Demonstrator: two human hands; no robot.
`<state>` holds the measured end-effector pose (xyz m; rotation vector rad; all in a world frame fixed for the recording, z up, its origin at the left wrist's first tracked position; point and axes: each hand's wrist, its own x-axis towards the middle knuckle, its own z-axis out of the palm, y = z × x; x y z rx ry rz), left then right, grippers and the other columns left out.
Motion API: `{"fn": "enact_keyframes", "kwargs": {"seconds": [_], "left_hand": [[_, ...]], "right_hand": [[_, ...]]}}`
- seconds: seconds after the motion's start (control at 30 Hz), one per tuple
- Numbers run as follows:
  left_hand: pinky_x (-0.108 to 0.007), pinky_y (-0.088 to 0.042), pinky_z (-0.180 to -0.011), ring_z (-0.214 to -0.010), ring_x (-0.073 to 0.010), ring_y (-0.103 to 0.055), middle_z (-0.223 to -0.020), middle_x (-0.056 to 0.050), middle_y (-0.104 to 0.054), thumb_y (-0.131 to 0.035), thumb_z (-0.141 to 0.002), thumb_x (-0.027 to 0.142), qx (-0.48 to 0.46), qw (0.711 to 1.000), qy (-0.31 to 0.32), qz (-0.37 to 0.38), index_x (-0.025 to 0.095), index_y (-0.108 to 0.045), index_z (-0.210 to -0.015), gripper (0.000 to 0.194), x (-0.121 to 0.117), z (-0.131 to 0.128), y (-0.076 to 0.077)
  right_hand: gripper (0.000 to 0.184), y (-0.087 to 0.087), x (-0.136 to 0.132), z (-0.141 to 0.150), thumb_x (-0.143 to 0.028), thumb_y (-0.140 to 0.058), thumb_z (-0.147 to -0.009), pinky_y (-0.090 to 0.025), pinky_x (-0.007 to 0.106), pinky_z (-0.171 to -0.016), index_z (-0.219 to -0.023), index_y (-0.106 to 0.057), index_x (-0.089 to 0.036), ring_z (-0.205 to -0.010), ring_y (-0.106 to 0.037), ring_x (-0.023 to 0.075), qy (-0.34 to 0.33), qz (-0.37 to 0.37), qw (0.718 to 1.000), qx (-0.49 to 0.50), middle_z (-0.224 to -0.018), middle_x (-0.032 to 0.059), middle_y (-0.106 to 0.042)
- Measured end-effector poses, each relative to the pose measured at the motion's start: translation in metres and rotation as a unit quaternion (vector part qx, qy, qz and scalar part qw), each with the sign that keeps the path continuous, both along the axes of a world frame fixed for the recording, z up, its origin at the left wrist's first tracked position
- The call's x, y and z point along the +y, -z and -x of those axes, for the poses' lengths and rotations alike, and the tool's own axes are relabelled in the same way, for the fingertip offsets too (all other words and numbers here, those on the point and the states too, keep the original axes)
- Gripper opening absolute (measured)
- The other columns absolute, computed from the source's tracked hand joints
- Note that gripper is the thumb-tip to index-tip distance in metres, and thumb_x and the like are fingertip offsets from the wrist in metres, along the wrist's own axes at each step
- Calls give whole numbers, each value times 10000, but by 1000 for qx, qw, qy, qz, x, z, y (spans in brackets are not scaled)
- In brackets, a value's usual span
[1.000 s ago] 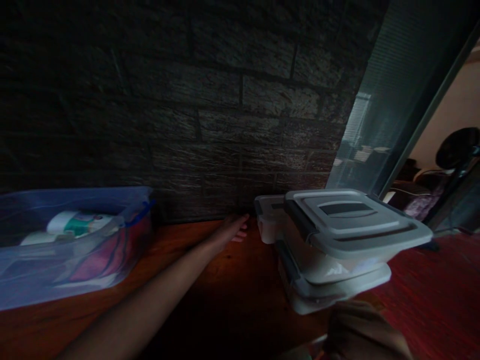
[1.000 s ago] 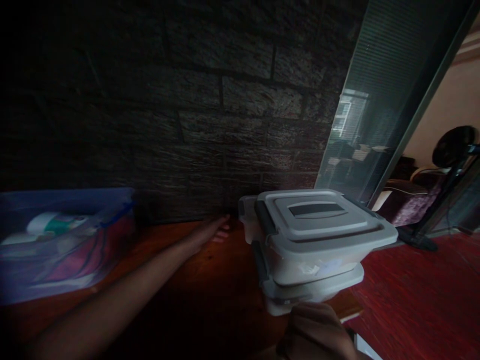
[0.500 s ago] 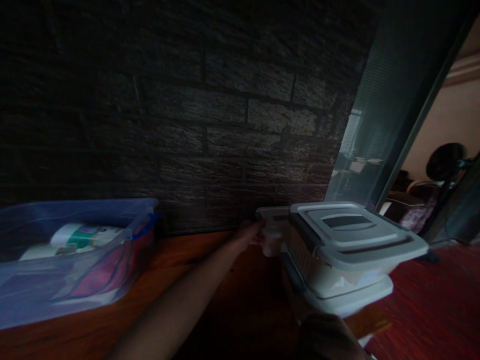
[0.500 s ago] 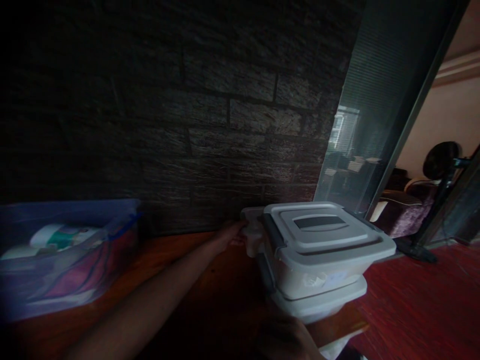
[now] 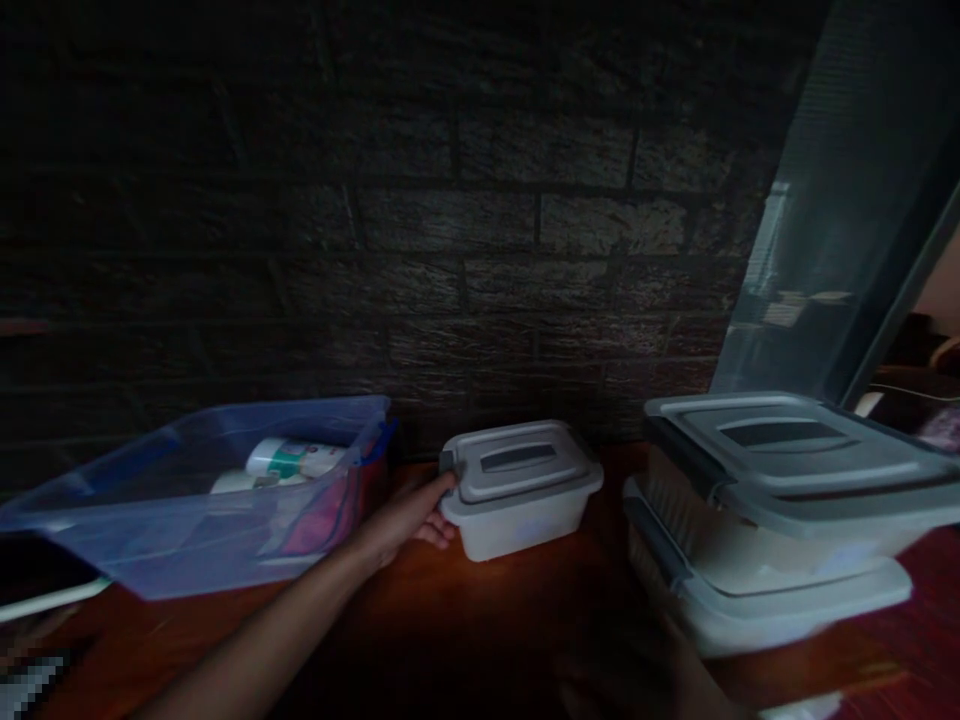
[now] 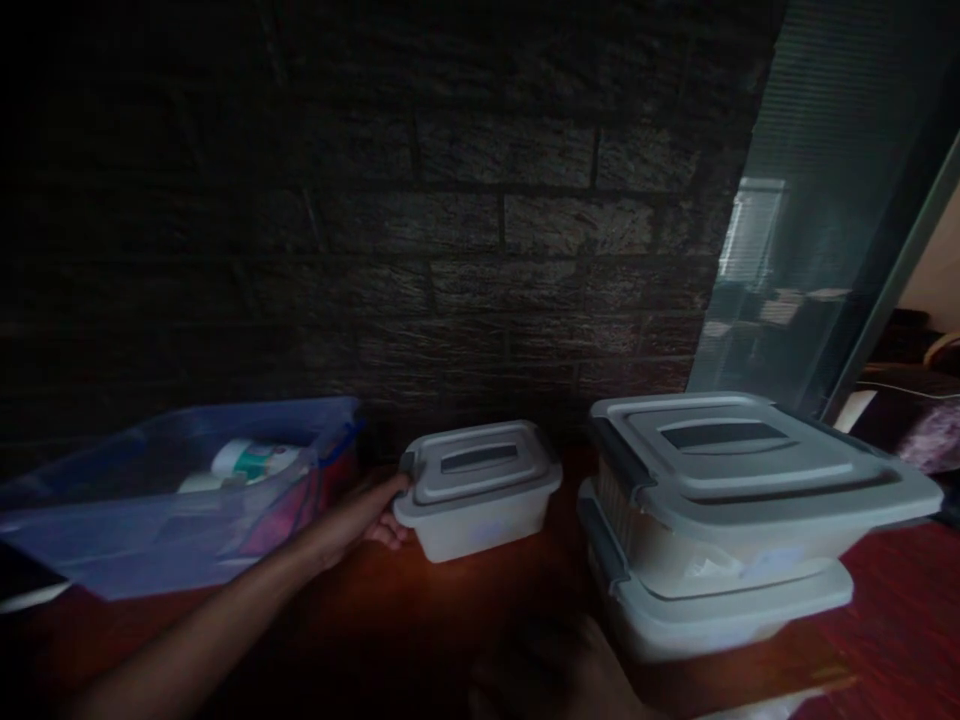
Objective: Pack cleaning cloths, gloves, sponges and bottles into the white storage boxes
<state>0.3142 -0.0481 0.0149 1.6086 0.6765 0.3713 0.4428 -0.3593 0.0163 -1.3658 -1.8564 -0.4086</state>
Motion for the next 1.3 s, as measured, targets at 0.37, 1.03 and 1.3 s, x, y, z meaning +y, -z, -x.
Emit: {"fn": "enact_keyframes", "kwargs": {"seconds": [0.37,1.03,1.3], "left_hand": [[-319,-609,-522,-663,-213,-694,-779,-65,-695,-614,-889,471,26,998,-36,-40,139,-640,-991,348,3,87,-10],[-176,-367,-359,-402,-74,-386,-553,106,-397,-631,-892,576,-192,973,-81,96,204,-516,-1409,648,-14,55,-13],[-182,-396,-344,-360,-65,-353,-488,108,-441,-769,-816,451,-206,978,-29,-17,187,-473,-1501,792,-1,55,-1]], "right_hand": [[350,4,74,-20,-319,-559,-971,-484,464,-970,-1299,-552,-196,-1137,-588,288,171,-18,955,242,-1216,134,-620],[574,41,114,-52,-579,-478,-986,-460,469,-1082,-1430,-574,-229,-1304,-589,308,-28,-45,781,622,-1422,88,-634],[530,48,109,-51,-582,-656,-905,-566,390,-807,-1291,-645,-220,-1037,-709,304,-5,-58,744,665,-1190,112,-745]]}}
